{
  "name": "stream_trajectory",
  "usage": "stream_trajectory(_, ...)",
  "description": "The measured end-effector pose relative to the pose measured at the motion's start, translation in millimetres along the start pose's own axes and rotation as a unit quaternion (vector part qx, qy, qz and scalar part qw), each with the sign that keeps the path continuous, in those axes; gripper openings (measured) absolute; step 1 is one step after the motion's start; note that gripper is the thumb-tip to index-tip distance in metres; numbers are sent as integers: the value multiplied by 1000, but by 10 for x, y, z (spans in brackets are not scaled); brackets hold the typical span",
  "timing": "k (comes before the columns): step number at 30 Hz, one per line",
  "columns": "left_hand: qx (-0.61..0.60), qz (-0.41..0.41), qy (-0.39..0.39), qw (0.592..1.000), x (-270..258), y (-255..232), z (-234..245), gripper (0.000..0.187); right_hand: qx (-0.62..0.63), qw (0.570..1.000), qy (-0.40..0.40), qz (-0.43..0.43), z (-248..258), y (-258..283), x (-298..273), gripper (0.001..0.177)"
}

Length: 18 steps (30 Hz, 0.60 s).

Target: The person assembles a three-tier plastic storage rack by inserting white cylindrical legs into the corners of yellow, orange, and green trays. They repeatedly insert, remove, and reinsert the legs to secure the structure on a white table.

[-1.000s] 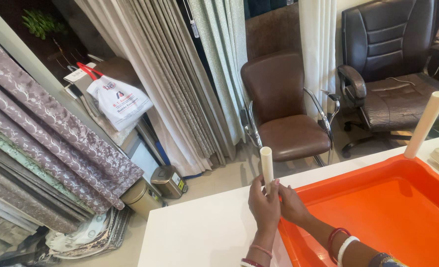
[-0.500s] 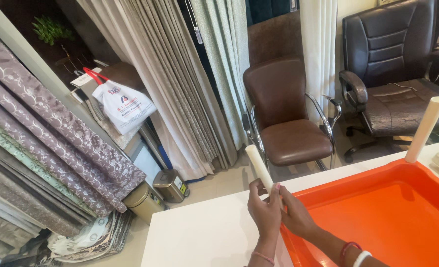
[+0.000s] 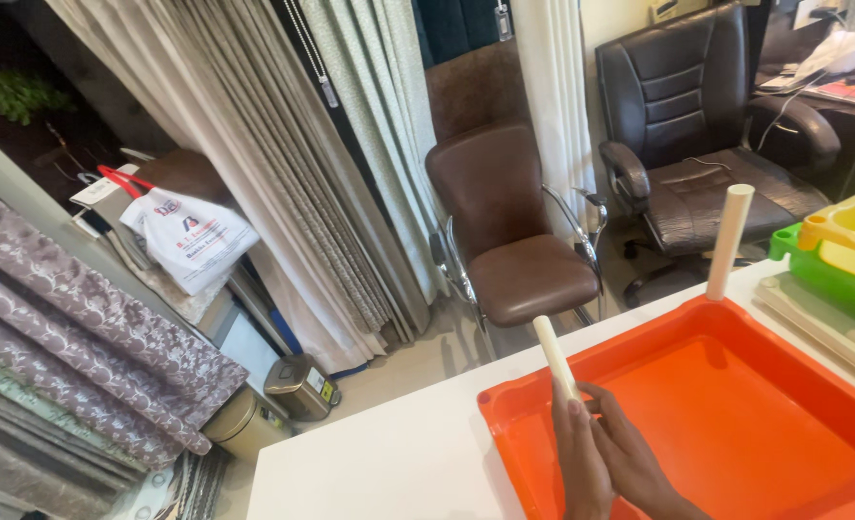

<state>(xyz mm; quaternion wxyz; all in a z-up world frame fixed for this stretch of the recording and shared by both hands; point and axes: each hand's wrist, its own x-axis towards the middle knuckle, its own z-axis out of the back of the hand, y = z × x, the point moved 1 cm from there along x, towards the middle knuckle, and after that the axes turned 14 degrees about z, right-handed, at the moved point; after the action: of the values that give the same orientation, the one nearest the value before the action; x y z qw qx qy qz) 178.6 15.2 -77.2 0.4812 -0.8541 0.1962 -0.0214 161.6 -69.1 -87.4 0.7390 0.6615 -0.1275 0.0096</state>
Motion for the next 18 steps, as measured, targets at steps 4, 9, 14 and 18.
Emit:
stream_trajectory(4, 133, -31, -69, 988, -151, 274, -525, 68, 35, 998, -43, -29, 437, 170, -77, 50)
stream_trajectory(9, 89, -34, -15, 995, -108, 469, -1371, 73, 75, 995, -65, 14, 1193, 409, -142, 59)
stream_trajectory(14, 106, -49, 94, 989, -51, 768, -2352, 82, 60, 987, -121, 83, 2265, 396, -162, 68)
stream_trajectory(18, 66, 71, 178, 979, 169, 1042, -3205, 91, -44, 988, -147, 28, 3439, 461, -82, 70)
